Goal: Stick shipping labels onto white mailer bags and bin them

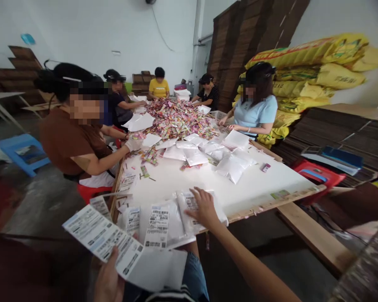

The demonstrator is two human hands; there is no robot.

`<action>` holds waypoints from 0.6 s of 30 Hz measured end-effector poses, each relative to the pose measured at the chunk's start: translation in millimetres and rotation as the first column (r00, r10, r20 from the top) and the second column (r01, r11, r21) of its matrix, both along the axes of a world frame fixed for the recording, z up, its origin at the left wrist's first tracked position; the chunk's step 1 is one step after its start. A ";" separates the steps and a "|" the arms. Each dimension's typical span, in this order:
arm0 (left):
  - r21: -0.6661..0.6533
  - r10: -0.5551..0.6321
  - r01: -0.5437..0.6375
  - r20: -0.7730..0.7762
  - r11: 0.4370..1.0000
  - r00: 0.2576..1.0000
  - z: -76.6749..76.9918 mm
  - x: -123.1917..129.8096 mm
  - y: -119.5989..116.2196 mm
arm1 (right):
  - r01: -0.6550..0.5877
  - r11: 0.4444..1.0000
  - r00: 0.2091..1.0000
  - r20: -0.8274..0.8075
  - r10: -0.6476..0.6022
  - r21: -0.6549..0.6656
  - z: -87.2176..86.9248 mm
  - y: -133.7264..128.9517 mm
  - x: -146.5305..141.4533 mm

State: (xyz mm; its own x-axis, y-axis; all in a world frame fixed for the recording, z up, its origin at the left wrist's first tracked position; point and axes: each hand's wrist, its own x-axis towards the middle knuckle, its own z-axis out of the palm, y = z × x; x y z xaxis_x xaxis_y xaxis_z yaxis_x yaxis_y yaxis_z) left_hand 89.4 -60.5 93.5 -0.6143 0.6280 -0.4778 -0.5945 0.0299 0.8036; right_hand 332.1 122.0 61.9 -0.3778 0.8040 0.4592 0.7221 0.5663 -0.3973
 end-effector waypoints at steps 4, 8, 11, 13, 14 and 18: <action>-0.037 0.015 -0.018 -0.078 0.999 0.997 -12.0 4.9 4.9 | -0.134 0.990 0.949 0.293 0.114 0.050 -20.6 -15.1 5.6; -0.074 -0.074 0.069 -0.072 0.995 0.995 -22.5 5.9 8.1 | -0.059 0.992 0.961 0.264 0.086 -0.107 0.1 21.8 -17.0; -0.074 -0.068 0.062 -0.075 0.995 0.995 -25.0 7.6 8.5 | -0.058 0.943 0.947 0.282 0.156 -0.328 16.6 50.4 -60.6; -0.067 -0.062 0.056 -0.084 0.996 0.994 -25.3 8.8 8.4 | -0.101 0.881 0.904 0.328 0.275 -0.461 19.5 58.0 -89.0; -0.060 -0.066 0.062 -0.084 0.996 0.994 -25.7 9.2 8.2 | -0.131 0.851 0.879 0.337 0.337 -0.508 18.8 58.6 -100.0; -0.033 -0.067 0.066 -0.061 0.997 0.996 -31.1 10.5 6.0 | -0.228 0.786 0.826 0.313 0.469 -0.575 13.6 53.0 -116.2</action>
